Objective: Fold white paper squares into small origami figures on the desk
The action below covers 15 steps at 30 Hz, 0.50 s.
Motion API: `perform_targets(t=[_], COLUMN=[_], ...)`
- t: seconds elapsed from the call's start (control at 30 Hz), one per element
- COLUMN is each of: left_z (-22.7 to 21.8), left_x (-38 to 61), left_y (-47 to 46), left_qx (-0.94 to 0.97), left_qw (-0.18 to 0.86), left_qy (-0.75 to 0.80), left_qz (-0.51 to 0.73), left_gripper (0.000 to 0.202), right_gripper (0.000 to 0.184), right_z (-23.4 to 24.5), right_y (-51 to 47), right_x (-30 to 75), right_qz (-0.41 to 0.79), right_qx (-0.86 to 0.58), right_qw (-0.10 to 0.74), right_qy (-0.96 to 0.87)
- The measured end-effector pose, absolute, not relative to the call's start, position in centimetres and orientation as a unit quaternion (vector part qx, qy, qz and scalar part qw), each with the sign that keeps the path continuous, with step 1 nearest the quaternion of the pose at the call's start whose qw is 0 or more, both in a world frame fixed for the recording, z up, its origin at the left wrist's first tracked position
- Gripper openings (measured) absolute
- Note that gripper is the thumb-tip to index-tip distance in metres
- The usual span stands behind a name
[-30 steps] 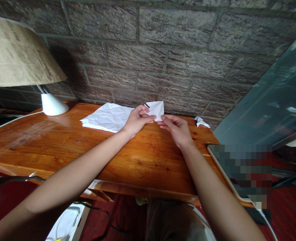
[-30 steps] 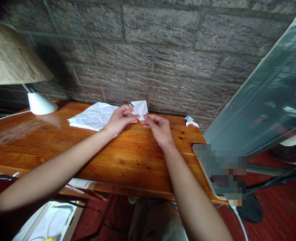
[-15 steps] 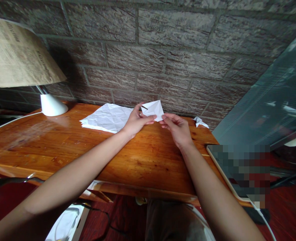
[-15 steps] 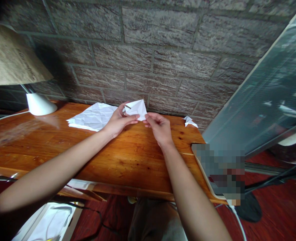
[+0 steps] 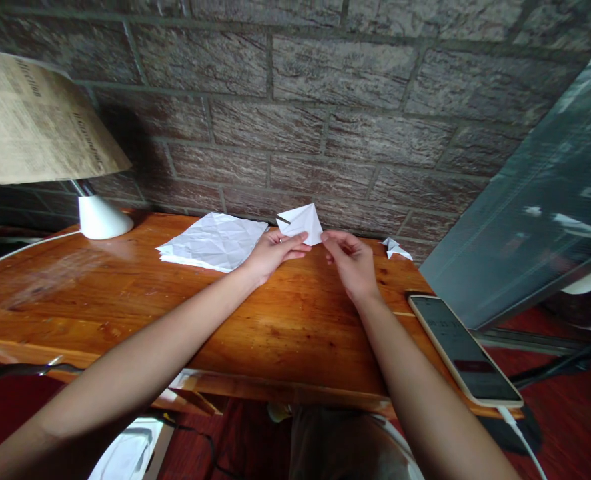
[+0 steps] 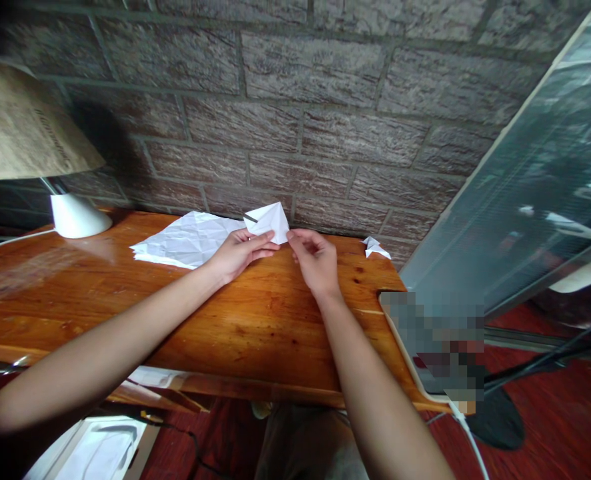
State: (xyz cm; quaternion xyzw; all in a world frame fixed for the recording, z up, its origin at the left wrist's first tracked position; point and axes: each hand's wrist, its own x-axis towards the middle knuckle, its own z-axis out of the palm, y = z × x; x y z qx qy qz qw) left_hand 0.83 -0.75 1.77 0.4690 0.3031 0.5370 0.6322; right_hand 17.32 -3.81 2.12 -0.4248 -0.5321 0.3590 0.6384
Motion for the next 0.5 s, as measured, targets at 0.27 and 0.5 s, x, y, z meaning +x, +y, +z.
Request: perform_targets(t=[0.27,0.5], left_z=[1.59,1.33], left_x=[0.82,0.85], left_y=[-0.68,-0.68], left_qx=[0.455,0.458], left_qw=[0.645,0.663], left_qy=[0.302,0.299], left_qz=[0.535,0.510], left_gripper=[0.044,0.040], right_gripper=[0.030,0.029], right_z=[2.08,1.36], right_y=[-4.26,-4.09], right_x=[17.00,17.09], right_qz=[0.316,0.317], right_qx=[-0.440,-0.418], right_qw=[0.603,0.592], right_qy=[-0.586,-0.612])
